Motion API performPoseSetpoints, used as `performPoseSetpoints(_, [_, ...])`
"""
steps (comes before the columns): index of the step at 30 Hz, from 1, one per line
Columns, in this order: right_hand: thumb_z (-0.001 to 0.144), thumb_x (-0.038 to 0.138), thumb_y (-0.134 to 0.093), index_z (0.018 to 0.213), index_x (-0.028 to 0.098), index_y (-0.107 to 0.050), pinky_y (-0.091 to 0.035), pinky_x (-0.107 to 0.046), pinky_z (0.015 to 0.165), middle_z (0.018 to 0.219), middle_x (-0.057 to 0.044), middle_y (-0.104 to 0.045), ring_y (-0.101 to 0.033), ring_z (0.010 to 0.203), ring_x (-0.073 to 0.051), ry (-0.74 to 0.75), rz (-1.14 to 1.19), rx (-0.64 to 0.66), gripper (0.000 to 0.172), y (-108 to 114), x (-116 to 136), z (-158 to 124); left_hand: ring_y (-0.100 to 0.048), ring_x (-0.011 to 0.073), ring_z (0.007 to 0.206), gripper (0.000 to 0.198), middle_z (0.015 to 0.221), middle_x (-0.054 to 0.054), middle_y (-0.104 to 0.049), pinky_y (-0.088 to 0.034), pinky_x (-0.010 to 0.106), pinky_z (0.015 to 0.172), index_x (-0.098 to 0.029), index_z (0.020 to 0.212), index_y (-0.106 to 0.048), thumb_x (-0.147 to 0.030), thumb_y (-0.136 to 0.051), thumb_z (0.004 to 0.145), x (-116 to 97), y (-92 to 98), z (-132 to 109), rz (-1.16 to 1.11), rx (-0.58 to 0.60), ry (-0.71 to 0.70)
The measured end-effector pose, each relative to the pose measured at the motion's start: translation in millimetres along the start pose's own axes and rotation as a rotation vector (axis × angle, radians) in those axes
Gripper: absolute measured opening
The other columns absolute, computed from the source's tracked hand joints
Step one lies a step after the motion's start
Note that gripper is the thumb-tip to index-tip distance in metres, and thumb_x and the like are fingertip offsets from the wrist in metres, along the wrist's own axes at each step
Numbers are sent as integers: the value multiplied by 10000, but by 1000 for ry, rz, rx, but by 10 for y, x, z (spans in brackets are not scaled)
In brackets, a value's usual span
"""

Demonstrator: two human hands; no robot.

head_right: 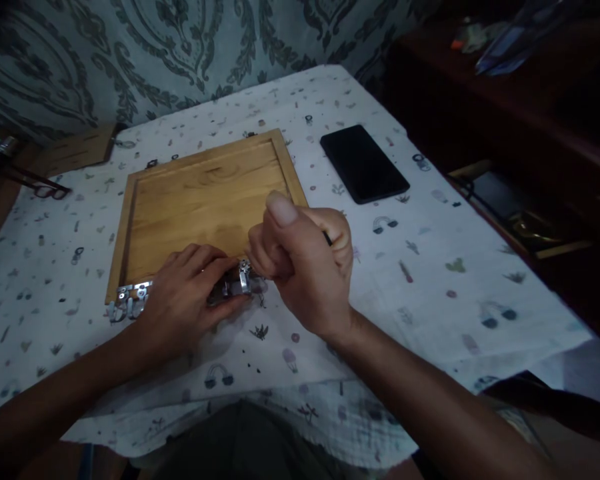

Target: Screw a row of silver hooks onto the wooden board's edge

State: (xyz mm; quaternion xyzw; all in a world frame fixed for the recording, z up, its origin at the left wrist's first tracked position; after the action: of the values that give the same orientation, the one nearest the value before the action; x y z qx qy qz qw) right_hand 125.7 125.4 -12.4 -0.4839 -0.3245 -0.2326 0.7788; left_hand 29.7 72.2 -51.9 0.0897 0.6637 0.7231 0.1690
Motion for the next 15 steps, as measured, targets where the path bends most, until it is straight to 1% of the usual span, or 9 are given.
performPoseSetpoints(5, [785,297,-670,434,155,-214,-151,-211,333,384,72,-157,-184,329,-25,1,8,-35,593,19,-11,-5,-573,253,923,416,995,76,-642,-439,405,749,-169,1045,-650,-526,-576,845,4,16,11,-29,-17,-1])
performPoseSetpoints(12, [803,313,-659,440,160,-219,-161,-214,330,379,69,-158,-191,328,-31,-13,-35,10,591,5,-14,2,-599,244,924,422,984,73,-655,-440,402,766,-164,1027,-666,-533,-576,843,16,15,39,-61,9,5])
performPoseSetpoints(15, [812,283,-635,448,163,-224,-168,-211,327,380,66,-149,-186,324,-36,-8,-56,38,562,-32,-5,6,-604,251,932,431,994,72,-655,-439,414,776,-164,1047,-662,-535,-567,848,22,2,39,-59,19,4])
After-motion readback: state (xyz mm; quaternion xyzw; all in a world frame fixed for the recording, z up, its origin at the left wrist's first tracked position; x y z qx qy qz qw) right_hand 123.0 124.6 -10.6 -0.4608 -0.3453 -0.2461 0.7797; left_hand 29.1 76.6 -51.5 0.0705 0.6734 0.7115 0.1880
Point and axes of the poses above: each hand's wrist, its own z-axis towards the middle knuckle, its own y-axis out of the back of the hand, x = y × z, the point moved 9 cm from there along z, towards the middle knuckle
